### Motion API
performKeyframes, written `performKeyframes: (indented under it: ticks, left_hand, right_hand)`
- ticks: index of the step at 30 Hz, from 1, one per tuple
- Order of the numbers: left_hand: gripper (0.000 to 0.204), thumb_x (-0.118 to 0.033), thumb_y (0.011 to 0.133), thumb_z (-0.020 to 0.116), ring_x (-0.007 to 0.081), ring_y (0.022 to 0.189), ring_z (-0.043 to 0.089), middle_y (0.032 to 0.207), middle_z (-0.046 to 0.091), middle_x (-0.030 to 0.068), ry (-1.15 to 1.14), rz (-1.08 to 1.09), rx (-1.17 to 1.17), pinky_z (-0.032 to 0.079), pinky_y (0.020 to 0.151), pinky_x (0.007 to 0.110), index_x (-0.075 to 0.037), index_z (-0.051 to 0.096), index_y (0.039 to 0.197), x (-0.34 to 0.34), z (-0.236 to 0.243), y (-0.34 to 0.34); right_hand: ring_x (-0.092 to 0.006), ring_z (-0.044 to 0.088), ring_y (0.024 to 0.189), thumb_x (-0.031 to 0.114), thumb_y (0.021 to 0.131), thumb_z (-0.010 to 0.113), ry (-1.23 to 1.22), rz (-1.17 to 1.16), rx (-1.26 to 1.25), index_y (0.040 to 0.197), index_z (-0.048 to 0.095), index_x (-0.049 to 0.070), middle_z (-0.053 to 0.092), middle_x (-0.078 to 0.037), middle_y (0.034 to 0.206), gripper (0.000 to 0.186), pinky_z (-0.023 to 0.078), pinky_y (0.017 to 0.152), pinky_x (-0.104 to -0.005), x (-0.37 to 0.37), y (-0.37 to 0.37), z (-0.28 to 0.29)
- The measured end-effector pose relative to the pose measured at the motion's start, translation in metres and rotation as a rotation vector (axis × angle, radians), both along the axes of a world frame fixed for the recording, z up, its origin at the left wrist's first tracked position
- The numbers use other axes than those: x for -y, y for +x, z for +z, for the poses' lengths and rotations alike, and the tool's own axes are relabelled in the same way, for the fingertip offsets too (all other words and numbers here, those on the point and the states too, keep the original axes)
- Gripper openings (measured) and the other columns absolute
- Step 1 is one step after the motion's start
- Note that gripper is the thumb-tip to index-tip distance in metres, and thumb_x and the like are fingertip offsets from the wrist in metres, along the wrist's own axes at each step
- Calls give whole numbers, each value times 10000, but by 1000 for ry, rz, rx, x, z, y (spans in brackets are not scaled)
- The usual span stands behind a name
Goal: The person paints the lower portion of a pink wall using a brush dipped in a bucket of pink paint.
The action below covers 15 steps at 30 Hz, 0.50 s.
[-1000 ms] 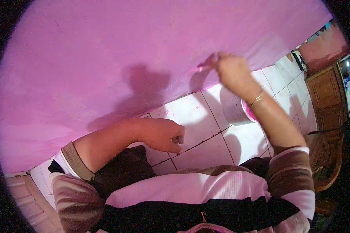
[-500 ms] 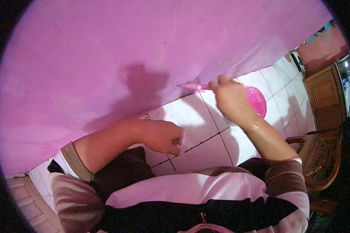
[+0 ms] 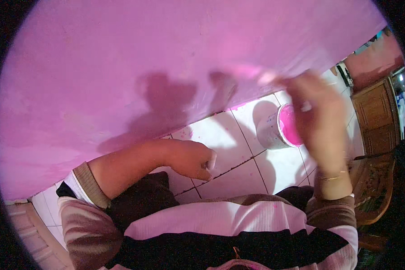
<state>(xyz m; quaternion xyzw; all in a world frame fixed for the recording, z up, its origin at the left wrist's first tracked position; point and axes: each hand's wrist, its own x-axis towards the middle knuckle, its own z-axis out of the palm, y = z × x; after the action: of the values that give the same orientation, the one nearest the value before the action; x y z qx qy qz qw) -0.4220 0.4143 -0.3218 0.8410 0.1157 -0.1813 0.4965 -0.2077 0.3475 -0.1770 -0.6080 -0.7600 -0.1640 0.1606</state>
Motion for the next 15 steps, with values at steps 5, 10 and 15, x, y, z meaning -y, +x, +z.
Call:
performKeyframes:
  ticks: [5, 10, 15]
  left_hand:
    - [298, -267, 829, 611, 290, 863, 612, 904, 624, 165, 16, -75, -23, 480, 748, 409, -6, 558, 963, 0, -2, 8]
    - [303, -270, 827, 613, 299, 857, 613, 892, 624, 170, 66, -83, -52, 479, 746, 409, -7, 558, 967, -3, 1, 8]
    - [385, -324, 785, 623, 332, 861, 614, 893, 633, 206, 20, -28, -21, 465, 738, 417, 30, 588, 933, 0, -6, 2]
  right_hand:
    - [-283, 605, 736, 101, 740, 547, -185, 177, 112, 931, 642, 140, 550, -92, 765, 217, 493, 591, -402, -42, 0, -103]
    - [-293, 604, 750, 89, 739, 565, -62, 139, 152, 912, 654, 150, 587, -87, 785, 204, 488, 610, -400, -64, 4, -55]
    - [-117, 596, 759, -54, 768, 660, 412, 297, -222, 971, 641, 44, 629, -60, 842, 226, 465, 588, -221, -30, 29, 11]
